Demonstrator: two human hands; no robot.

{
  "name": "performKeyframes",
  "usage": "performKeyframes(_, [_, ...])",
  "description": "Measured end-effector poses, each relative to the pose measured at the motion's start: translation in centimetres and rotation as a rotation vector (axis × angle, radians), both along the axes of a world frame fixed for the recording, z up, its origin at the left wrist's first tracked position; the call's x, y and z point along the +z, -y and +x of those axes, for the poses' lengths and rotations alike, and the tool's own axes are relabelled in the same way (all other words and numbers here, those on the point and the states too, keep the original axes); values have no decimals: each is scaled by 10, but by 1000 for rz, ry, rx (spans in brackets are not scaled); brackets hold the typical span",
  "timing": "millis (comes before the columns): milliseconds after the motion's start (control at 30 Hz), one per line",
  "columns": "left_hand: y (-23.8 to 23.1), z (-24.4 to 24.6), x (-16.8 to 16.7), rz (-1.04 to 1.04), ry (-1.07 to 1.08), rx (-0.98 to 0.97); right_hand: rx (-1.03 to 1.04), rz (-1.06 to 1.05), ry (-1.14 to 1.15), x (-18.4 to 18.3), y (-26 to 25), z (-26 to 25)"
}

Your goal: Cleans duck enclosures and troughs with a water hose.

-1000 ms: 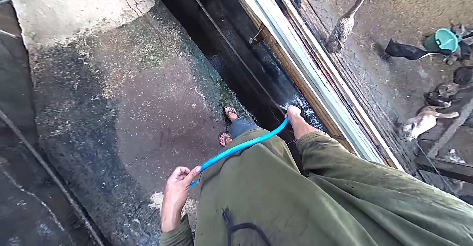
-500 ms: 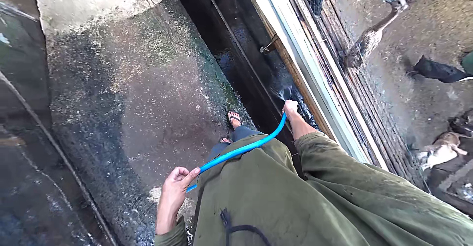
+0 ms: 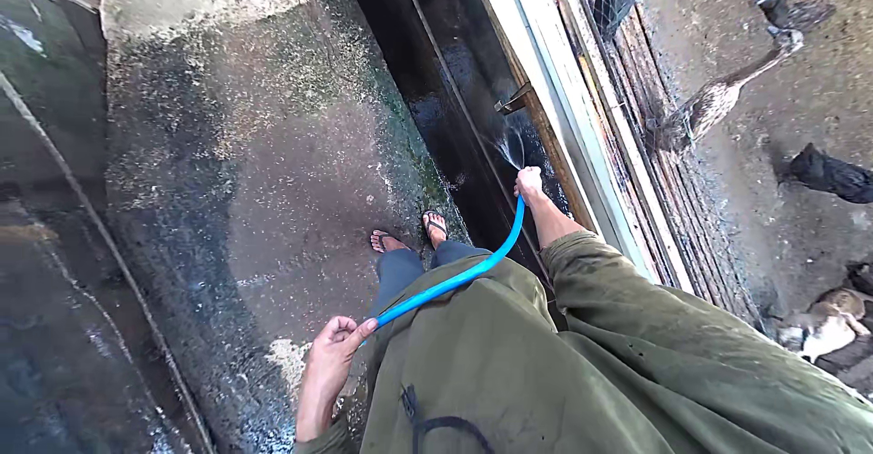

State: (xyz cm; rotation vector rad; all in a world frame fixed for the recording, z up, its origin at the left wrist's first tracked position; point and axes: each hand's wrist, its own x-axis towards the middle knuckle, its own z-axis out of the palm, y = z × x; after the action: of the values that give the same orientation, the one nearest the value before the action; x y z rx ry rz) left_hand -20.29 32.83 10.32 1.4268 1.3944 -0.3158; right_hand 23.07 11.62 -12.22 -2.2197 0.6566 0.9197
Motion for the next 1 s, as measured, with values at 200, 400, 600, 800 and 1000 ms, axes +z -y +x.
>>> performKeyframes(200, [-12, 6, 6, 19, 59, 54, 53, 47, -96, 8, -16, -8])
performKeyframes(400, [-10, 0, 8, 30, 47, 53, 5, 159, -50, -2, -31, -5])
performKeyframes(600, [-5, -7, 9, 46, 65, 96, 17, 147, -35, -9, -47, 2])
performKeyframes(800, [-8, -14, 8, 59, 58, 127, -8, 120, 12, -1, -68, 2])
performKeyframes(1000, [-13, -20, 7, 88, 90, 199, -15, 107, 66, 23, -106, 19])
